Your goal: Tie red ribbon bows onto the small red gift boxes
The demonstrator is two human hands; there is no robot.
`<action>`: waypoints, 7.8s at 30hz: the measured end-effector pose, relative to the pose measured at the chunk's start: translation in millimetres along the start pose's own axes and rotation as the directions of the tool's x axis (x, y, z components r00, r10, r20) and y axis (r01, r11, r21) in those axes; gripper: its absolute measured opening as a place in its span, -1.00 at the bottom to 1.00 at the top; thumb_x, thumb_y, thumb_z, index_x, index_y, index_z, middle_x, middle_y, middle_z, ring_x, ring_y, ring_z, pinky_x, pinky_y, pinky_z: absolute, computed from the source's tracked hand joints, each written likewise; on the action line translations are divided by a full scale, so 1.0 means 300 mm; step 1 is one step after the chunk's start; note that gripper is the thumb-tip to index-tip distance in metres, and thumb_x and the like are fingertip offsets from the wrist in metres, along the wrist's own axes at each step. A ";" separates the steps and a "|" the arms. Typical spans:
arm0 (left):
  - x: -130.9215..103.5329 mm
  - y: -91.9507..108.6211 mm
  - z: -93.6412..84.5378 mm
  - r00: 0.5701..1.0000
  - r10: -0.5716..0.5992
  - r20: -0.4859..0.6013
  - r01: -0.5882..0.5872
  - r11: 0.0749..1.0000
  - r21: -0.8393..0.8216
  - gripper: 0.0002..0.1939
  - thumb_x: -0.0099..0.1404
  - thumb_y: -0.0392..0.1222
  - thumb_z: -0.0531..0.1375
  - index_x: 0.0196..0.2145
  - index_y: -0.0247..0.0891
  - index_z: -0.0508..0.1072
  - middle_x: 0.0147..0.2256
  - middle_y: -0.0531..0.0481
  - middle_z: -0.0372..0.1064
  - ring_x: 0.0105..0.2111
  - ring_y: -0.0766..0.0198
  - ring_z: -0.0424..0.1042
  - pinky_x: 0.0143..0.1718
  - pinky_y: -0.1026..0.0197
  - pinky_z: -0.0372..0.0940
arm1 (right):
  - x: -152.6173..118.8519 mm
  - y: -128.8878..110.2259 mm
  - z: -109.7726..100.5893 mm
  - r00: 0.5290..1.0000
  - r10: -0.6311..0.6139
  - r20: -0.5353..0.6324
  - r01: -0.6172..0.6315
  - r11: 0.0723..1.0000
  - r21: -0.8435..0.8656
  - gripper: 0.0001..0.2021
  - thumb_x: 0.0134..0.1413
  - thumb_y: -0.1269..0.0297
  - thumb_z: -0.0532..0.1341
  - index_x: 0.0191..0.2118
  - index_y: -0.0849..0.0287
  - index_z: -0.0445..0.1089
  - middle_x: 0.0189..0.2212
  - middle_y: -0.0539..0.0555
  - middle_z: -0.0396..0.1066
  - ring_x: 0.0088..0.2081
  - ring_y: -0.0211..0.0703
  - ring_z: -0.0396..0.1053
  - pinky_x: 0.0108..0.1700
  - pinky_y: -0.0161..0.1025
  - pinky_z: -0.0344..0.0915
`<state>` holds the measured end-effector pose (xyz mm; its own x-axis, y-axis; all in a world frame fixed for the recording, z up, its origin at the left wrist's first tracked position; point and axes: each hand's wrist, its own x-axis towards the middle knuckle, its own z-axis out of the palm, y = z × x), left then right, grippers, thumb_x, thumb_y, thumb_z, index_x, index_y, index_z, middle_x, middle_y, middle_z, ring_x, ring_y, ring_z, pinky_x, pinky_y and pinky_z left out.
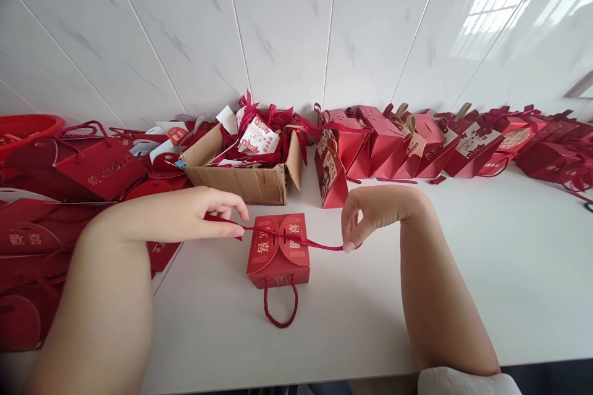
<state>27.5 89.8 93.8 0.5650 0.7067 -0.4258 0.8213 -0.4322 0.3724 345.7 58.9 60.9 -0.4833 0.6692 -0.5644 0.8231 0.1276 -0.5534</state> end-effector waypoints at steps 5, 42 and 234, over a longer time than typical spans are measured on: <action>-0.041 -0.041 -0.011 0.994 -0.070 -0.079 0.069 0.997 -0.020 -0.61 0.18 0.22 0.06 -0.31 -0.10 0.47 -0.42 0.03 0.43 -0.48 0.26 0.30 -0.52 0.28 0.08 | 0.027 -0.045 0.017 0.990 -0.102 -0.097 0.099 0.994 -0.035 -0.62 -0.06 -0.07 0.27 -0.21 0.07 0.54 -0.20 0.06 0.53 -0.16 -0.02 0.45 -0.17 -0.24 0.29; 0.085 0.134 0.113 0.971 0.218 0.095 -0.226 0.971 0.084 -0.87 0.14 -0.08 0.15 -0.38 -0.16 0.34 -0.32 0.05 0.41 -0.49 0.30 0.32 -0.57 0.27 0.07 | 0.106 -0.138 0.091 0.978 -0.193 0.075 0.200 0.974 -0.108 -0.61 0.20 0.05 0.02 -0.56 0.18 0.14 -0.62 -0.07 0.14 -0.58 -0.36 0.00 -0.52 -0.35 -0.01; 0.088 0.005 0.305 0.785 0.186 -0.591 -0.532 0.692 -0.489 -0.84 0.22 -0.14 0.19 -0.40 -0.25 0.28 -0.39 0.06 0.31 -0.31 0.31 0.34 -0.26 0.29 0.25 | 0.218 -0.176 0.377 0.555 -0.212 -0.804 0.666 0.692 0.278 -0.82 0.21 0.16 0.13 -0.29 0.17 0.26 -0.44 0.02 0.45 -0.40 -0.26 0.39 -0.35 -0.31 0.25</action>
<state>50.8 56.5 7.7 0.5495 0.8054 0.2222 0.2291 -0.4010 0.8870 236.8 13.1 -16.1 -0.2026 0.9333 0.2963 0.1642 0.3307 -0.9293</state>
